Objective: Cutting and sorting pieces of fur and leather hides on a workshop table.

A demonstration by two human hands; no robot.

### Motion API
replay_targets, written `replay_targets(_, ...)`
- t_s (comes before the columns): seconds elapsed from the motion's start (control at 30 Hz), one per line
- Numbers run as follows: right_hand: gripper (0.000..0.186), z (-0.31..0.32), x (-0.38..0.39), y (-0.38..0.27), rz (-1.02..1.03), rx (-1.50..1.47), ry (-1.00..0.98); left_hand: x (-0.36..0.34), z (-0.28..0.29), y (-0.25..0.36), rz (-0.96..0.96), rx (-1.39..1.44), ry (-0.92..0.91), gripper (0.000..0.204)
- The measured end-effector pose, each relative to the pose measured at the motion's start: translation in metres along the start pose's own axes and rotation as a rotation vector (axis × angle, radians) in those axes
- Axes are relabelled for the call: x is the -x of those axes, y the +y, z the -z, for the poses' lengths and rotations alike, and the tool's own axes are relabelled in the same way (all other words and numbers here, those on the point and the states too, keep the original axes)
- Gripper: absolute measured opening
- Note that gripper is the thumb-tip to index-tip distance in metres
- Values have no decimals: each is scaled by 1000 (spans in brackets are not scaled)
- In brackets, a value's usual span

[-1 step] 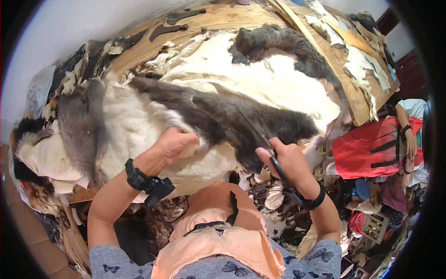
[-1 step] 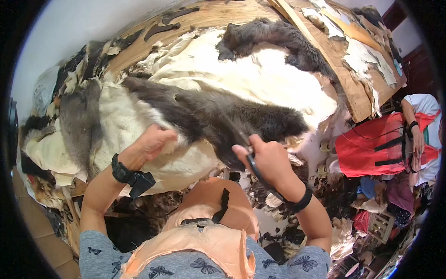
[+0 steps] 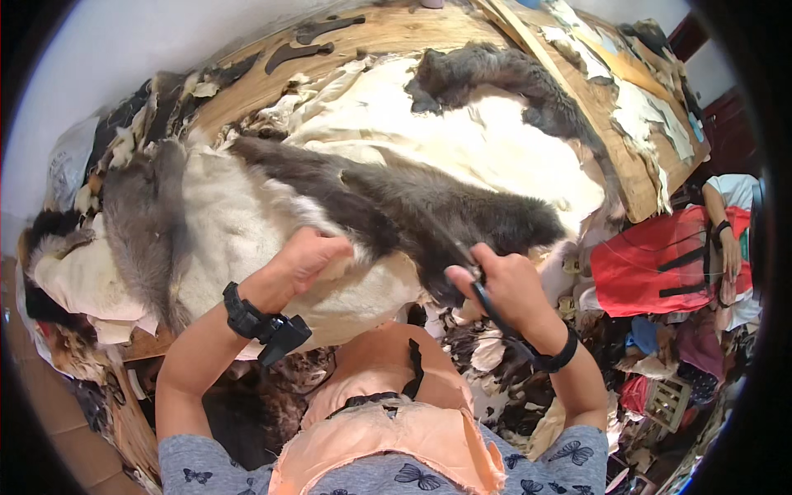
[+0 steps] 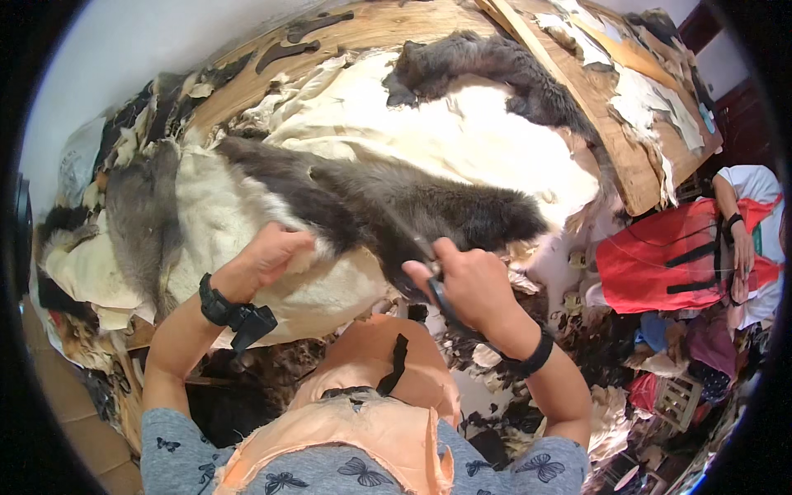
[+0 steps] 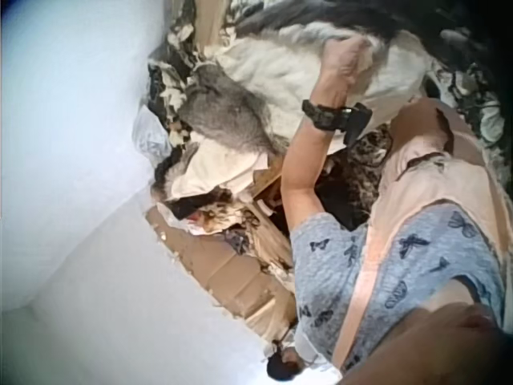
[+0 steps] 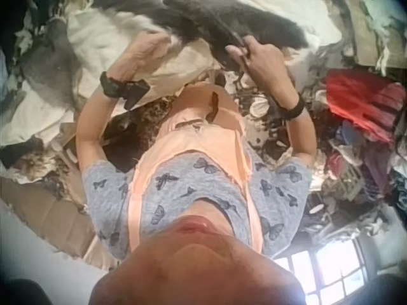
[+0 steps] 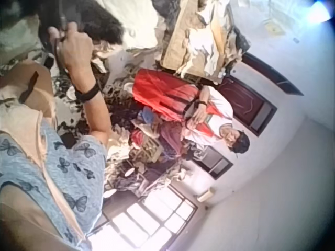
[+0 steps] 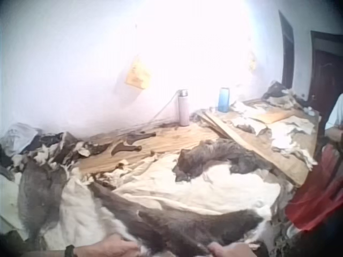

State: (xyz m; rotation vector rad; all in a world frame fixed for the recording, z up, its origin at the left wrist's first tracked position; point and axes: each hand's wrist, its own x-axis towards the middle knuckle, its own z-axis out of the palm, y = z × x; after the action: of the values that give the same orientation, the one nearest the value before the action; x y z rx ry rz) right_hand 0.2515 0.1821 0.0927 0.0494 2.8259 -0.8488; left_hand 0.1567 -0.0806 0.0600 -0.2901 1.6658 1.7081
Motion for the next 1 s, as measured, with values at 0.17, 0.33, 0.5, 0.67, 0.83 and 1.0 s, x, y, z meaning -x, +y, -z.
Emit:
replay_targets(0.17, 51, 0, -29, -13, 2, 287, -105, 3, -4, 1, 18, -225, 43, 20)
replay_targets(0.33, 49, 13, -47, 0, -98, 335, -111, -1, 7, -11, -21, -150, 33, 22)
replay_targets(0.5, 49, 6, -41, 5, -61, 325, -26, 3, 0, -1, 6, -129, 45, 16)
replay_targets(0.67, 49, 4, -35, 17, -12, 257, 49, 10, -8, 6, 51, -137, 90, 9)
replay_targets(0.83, 42, 0, 0, 16, 74, -47, 132, 14, -10, 8, -16, -120, 90, 7)
replay_targets(1.0, 41, -20, 35, 10, 89, -239, -147, 11, -11, 12, -1, -155, 86, 6)
